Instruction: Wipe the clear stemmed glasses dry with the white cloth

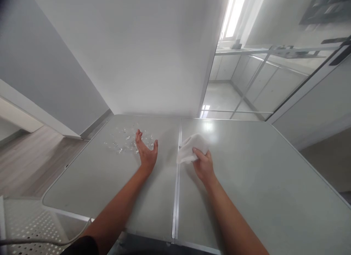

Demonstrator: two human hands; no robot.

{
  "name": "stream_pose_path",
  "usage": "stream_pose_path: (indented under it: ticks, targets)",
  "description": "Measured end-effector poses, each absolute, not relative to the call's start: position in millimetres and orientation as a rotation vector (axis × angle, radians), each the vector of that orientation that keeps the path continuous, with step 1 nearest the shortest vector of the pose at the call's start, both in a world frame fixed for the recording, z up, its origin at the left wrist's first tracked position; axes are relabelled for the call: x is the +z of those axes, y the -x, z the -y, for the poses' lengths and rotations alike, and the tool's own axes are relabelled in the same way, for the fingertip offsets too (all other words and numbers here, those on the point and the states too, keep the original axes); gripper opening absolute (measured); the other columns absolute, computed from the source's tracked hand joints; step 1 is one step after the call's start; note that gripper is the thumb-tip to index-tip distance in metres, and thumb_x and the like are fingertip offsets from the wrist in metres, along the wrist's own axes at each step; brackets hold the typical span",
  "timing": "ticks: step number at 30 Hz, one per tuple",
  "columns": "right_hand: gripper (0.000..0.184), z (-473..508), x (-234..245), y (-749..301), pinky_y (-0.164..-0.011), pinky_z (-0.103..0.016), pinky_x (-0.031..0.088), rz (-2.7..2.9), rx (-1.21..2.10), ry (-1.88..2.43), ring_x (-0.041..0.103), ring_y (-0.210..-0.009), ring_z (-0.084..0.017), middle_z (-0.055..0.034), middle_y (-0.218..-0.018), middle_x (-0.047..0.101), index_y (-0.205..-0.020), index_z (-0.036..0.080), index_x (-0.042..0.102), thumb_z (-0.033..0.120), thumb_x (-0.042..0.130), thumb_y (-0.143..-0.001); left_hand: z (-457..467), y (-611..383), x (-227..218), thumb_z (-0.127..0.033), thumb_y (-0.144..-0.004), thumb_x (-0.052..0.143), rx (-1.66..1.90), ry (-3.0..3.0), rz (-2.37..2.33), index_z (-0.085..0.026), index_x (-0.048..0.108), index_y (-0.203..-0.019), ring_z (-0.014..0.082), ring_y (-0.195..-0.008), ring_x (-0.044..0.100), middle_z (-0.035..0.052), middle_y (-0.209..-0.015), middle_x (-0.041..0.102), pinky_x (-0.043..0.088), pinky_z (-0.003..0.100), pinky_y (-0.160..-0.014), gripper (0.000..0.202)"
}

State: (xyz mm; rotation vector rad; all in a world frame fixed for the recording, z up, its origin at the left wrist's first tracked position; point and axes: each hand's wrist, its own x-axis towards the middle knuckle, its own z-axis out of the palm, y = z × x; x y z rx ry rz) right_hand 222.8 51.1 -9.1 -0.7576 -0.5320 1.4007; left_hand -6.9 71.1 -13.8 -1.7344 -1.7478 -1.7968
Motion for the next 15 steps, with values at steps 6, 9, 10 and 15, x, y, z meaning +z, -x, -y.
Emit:
stream_pose_path:
  ticks: [6,9,10,15]
  targets:
    - [0.034,-48,-6,-222,-0.073,-0.033,0.055,0.631,1.452,0.779,0.068,-0.085,-0.022,-0.0053,-0.095,0.073,-0.104,0.019,0.07,0.024,0.082,-0.073,-83,11,-37,-0.041,-0.091,0.067,-1.921,1.704,2.064,-0.022,0.016,-0.157,0.0308,-0.154,0.025,0.0195,-0.165,0.024,0.026,0.053,-0.125,0.085]
    - [0.029,-47,-4,-219,-0.072,-0.035,0.054,0.709,1.468,0.8,0.067,-0.081,-0.023,-0.0056,-0.09,0.072,-0.099,0.019,0.069,0.026,0.079,-0.073,-89,13,-40,-0.04,-0.091,0.068,-1.958,1.688,2.09,-0.021,0.027,-0.15,0.0303,-0.145,0.042,0.0203,-0.149,0.048,0.036,0.052,-0.119,0.074]
    - [0.026,-47,-4,-218,-0.07,-0.034,0.053,0.723,1.455,0.827,0.066,-0.078,-0.022,-0.0047,-0.086,0.071,-0.095,0.019,0.068,0.025,0.078,-0.072,-91,13,-40,-0.039,-0.092,0.067,-1.97,1.694,2.081,-0.021,0.031,-0.147,0.0295,-0.14,0.049,0.0193,-0.142,0.055,0.04,0.051,-0.115,0.069]
    - [0.008,-48,-7,-220,-0.055,-0.027,0.042,0.914,1.307,1.042,0.053,-0.06,-0.016,0.0018,-0.063,0.056,-0.075,0.02,0.058,0.023,0.063,-0.071,-88,6,-40,-0.037,-0.094,0.065,-1.904,1.978,1.853,-0.025,0.042,-0.14,0.0203,-0.098,0.07,0.0136,-0.127,0.062,0.057,0.039,-0.09,0.054]
